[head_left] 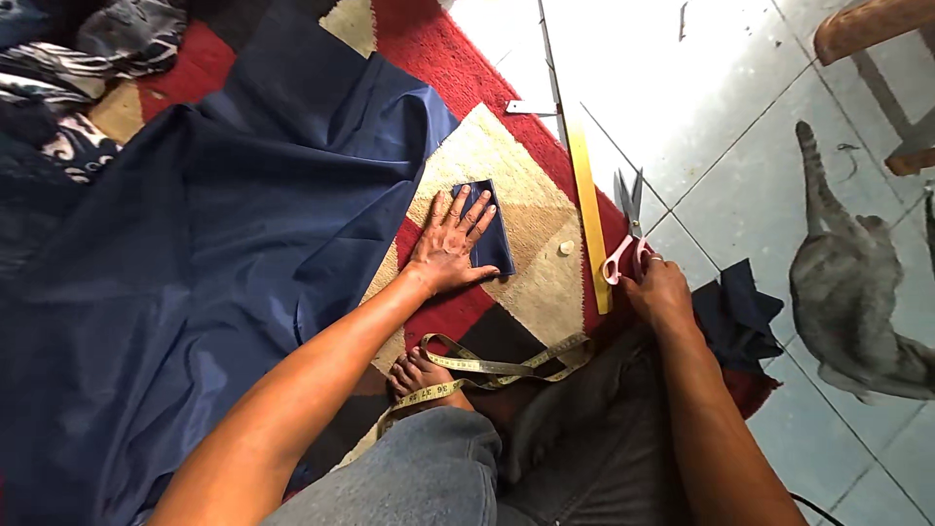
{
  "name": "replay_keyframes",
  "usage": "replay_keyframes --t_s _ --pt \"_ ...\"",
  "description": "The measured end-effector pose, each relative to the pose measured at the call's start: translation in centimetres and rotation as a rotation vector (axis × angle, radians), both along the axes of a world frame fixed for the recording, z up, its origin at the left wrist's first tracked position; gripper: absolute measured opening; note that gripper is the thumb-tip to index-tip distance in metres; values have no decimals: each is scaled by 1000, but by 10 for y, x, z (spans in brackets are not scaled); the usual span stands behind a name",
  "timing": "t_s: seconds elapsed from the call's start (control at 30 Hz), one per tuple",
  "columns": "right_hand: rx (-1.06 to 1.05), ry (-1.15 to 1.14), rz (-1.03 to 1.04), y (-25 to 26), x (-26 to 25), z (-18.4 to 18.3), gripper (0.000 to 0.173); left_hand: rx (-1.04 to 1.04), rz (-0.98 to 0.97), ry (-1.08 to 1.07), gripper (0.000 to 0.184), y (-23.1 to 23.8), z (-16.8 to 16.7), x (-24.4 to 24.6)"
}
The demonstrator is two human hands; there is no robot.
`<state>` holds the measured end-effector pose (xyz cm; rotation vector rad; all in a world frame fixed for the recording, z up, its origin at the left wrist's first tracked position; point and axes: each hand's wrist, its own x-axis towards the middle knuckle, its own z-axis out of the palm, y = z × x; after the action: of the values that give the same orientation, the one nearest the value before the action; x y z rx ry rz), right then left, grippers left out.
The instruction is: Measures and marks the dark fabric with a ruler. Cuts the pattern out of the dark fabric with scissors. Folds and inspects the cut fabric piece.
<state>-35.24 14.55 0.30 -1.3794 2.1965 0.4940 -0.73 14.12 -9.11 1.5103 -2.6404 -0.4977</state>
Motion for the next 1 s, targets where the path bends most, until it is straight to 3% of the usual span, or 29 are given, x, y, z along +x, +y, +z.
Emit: replay_keyframes --t_s 0.27,0.4,0.47,0.73,0.87,1.0 --pt "21 18 25 -6 -2 3 49 12 3 12 110 -1 2 0" --pt "-17 44 0 -6 1 1 72 27 7 -1 111 -1 2 -1" --pt "-38 48 -9 -5 3 -1 75 28 3 0 111 -2 3 -2" --pt "-105 -48 43 2 0 1 67 -32 25 75 109 1 -3 -1" --pt "-84 -14 -4 -4 2 -2 48 -18 32 24 108 1 -3 -1" --pt "-87 12 33 -5 2 -5 41 -30 34 25 110 3 -3 -1"
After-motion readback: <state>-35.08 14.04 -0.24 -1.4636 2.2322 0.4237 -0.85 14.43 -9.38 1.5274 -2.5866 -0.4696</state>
